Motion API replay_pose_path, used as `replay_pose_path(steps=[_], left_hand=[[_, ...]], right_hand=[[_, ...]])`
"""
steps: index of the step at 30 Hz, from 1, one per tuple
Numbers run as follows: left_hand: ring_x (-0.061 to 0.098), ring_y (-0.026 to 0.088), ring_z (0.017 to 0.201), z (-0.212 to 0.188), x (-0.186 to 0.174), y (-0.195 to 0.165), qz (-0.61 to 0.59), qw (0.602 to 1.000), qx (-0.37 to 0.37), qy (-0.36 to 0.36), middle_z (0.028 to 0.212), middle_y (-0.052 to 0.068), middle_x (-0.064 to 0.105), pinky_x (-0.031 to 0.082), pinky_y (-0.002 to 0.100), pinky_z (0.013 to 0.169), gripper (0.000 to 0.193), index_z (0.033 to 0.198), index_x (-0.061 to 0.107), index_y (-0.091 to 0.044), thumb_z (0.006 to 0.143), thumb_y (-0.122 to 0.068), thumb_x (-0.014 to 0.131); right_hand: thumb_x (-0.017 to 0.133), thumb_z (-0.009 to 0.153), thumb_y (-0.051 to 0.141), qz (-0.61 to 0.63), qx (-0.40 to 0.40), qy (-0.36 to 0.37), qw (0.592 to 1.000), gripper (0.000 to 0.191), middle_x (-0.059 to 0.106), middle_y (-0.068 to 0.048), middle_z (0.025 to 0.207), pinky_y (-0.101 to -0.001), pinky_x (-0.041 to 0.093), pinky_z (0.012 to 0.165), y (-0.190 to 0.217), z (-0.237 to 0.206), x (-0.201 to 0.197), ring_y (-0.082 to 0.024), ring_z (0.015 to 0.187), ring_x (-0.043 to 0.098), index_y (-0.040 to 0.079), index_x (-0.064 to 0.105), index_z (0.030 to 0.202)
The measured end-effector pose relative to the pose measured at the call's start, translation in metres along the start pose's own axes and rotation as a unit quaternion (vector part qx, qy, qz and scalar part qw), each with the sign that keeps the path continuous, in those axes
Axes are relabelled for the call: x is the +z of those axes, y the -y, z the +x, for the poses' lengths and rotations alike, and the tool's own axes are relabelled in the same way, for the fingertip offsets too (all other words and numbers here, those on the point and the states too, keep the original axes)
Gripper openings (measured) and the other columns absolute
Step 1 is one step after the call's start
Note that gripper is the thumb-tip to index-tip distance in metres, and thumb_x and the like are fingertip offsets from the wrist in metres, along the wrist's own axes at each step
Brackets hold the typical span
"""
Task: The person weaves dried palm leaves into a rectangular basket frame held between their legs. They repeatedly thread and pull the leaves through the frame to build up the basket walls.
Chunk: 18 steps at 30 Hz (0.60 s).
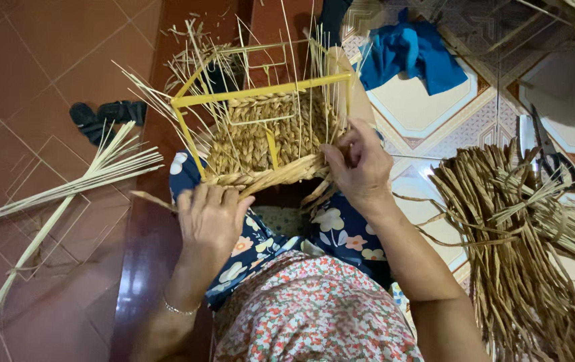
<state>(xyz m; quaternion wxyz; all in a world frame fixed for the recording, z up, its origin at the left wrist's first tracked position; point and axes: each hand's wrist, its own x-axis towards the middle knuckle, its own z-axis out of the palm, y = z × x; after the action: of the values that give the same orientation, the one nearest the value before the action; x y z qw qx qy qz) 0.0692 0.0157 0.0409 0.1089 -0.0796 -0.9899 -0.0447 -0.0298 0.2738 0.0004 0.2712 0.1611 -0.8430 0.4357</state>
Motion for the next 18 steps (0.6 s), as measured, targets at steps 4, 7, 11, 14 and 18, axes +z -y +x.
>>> replay_pose_path(steps=[4, 7, 11, 14, 18], left_hand=[[0.054, 0.030, 0.103, -0.004, 0.010, -0.027, -0.046, 0.977, 0.088, -0.186, 0.105, 0.014, 0.060, 0.040, 0.052, 0.093, 0.052, 0.112, 0.065, -0.004, 0.092, -0.051, 0.074], [0.053, 0.032, 0.097, 0.001, 0.031, -0.056, -0.116, 0.974, 0.141, -0.132, 0.105, 0.017, 0.058, 0.040, 0.049, 0.086, 0.062, 0.114, 0.063, 0.000, 0.086, -0.054, 0.074], [0.056, 0.032, 0.099, 0.023, 0.051, -0.070, -0.113, 0.981, 0.140, -0.072, 0.104, 0.014, 0.059, 0.043, 0.046, 0.084, 0.030, 0.101, 0.060, -0.005, 0.088, -0.029, 0.073], [0.057, 0.032, 0.099, 0.028, 0.042, -0.064, -0.170, 0.968, 0.163, -0.087, 0.103, 0.015, 0.059, 0.048, 0.045, 0.086, 0.015, 0.097, 0.058, -0.005, 0.090, -0.013, 0.069], [0.062, 0.025, 0.090, 0.035, 0.013, -0.047, -0.259, 0.941, 0.008, 0.219, 0.094, 0.009, 0.062, 0.051, 0.041, 0.076, 0.015, 0.113, 0.059, -0.006, 0.107, -0.018, 0.051]], right_hand=[[0.080, 0.093, 0.000, -0.059, -0.168, -0.008, 0.984, 0.028, 0.056, -0.012, 0.103, -0.0310, 0.055, 0.064, 0.003, 0.006, 0.009, -0.022, 0.081, 0.066, 0.007, 0.066, 0.116], [0.070, 0.082, -0.008, -0.052, -0.219, 0.078, 0.971, 0.029, 0.065, -0.013, 0.103, -0.0347, 0.056, 0.067, 0.012, 0.011, 0.003, -0.024, 0.081, 0.070, 0.007, 0.066, 0.107], [0.067, 0.087, -0.010, -0.006, -0.172, 0.169, 0.971, 0.025, 0.071, -0.012, 0.103, -0.0368, 0.057, 0.071, 0.026, 0.026, -0.008, -0.029, 0.086, 0.071, 0.003, 0.068, 0.108], [0.067, 0.087, -0.007, 0.045, -0.136, 0.242, 0.960, 0.030, 0.072, -0.014, 0.106, -0.0376, 0.059, 0.076, 0.031, 0.039, -0.024, -0.032, 0.091, 0.072, 0.001, 0.069, 0.116], [0.071, 0.087, 0.000, 0.092, -0.140, 0.309, 0.936, 0.034, 0.073, -0.016, 0.113, -0.0393, 0.058, 0.082, 0.031, 0.049, -0.044, -0.034, 0.097, 0.071, 0.002, 0.068, 0.121]])
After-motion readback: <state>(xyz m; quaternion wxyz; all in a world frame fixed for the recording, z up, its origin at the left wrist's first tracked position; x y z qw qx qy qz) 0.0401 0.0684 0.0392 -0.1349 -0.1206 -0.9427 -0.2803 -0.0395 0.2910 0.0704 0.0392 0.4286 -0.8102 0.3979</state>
